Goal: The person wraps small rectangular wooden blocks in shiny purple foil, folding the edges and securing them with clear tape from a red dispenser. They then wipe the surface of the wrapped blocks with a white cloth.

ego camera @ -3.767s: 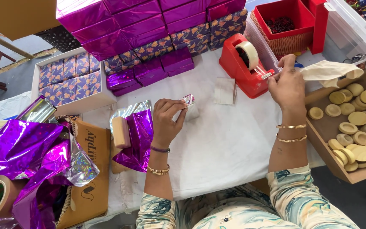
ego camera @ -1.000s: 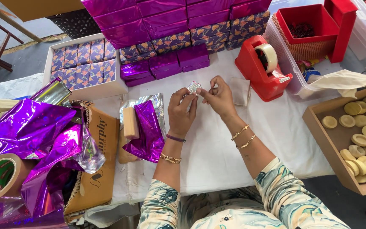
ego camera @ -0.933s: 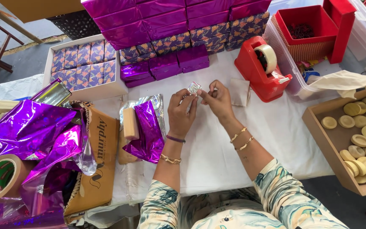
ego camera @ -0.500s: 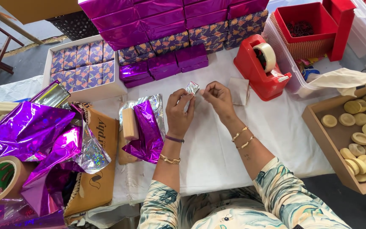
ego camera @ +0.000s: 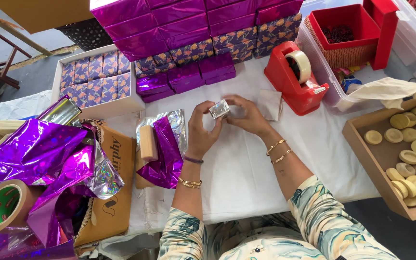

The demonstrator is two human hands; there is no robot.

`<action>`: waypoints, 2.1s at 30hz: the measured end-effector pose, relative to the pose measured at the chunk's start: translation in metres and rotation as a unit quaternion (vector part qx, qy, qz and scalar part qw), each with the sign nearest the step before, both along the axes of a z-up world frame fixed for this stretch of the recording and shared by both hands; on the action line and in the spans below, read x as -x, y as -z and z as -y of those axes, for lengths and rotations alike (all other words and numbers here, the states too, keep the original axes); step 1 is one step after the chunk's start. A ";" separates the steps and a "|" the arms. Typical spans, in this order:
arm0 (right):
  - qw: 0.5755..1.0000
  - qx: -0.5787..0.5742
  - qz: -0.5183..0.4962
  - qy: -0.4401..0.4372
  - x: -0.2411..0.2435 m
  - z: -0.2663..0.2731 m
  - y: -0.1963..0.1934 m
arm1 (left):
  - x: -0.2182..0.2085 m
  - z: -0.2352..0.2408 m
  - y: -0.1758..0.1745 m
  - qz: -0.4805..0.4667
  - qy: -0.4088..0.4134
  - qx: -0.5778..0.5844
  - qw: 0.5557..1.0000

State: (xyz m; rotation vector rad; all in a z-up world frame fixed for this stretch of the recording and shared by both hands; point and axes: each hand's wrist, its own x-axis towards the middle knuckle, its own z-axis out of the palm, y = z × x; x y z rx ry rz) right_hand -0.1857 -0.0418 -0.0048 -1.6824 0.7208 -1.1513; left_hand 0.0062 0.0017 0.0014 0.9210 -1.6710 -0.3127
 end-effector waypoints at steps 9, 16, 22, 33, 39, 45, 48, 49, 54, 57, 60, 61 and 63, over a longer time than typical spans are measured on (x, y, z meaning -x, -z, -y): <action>0.917 0.138 -0.365 0.087 -0.002 -0.018 -0.018 | -0.043 0.021 0.038 -0.179 0.056 -0.199 0.962; 0.944 0.119 -0.296 0.084 0.034 -0.005 -0.009 | -0.033 0.008 0.008 0.068 0.097 -0.302 0.946; 0.937 0.129 -0.313 0.082 0.035 0.006 0.000 | -0.039 0.016 0.033 0.065 0.091 -0.322 0.940; 0.944 0.162 -0.206 0.203 0.026 0.127 -0.036 | -0.029 0.027 0.046 0.006 -0.025 -0.201 0.979; 0.968 0.089 -0.175 0.154 0.017 0.174 -0.020 | -0.027 0.026 0.044 0.037 -0.029 -0.207 0.977; 0.992 -0.068 -0.004 0.105 0.003 0.162 -0.036 | -0.026 0.026 0.044 0.053 -0.032 -0.236 0.970; 0.986 -0.005 -0.069 0.151 0.005 0.150 -0.041 | -0.027 0.024 0.043 0.084 -0.040 -0.218 0.972; 0.986 -0.004 -0.070 0.154 0.008 0.139 -0.040 | -0.027 0.024 0.043 0.083 -0.037 -0.216 0.972; 0.927 0.127 -0.256 0.242 0.032 0.063 -0.035 | -0.025 0.026 0.053 0.082 -0.044 -0.196 0.976; 0.905 0.119 -0.302 0.274 0.048 0.019 -0.031 | -0.022 0.025 0.046 0.095 -0.048 -0.154 0.982; 0.905 0.098 -0.302 0.283 0.068 -0.001 -0.009 | -0.011 0.009 0.012 0.069 -0.045 -0.160 0.984; 0.905 0.102 -0.300 0.282 0.070 -0.002 -0.003 | -0.008 0.000 0.000 0.069 -0.046 -0.157 0.984; 0.924 0.094 -0.262 0.263 0.072 -0.002 0.009 | -0.003 -0.017 -0.023 0.101 -0.080 -0.069 0.989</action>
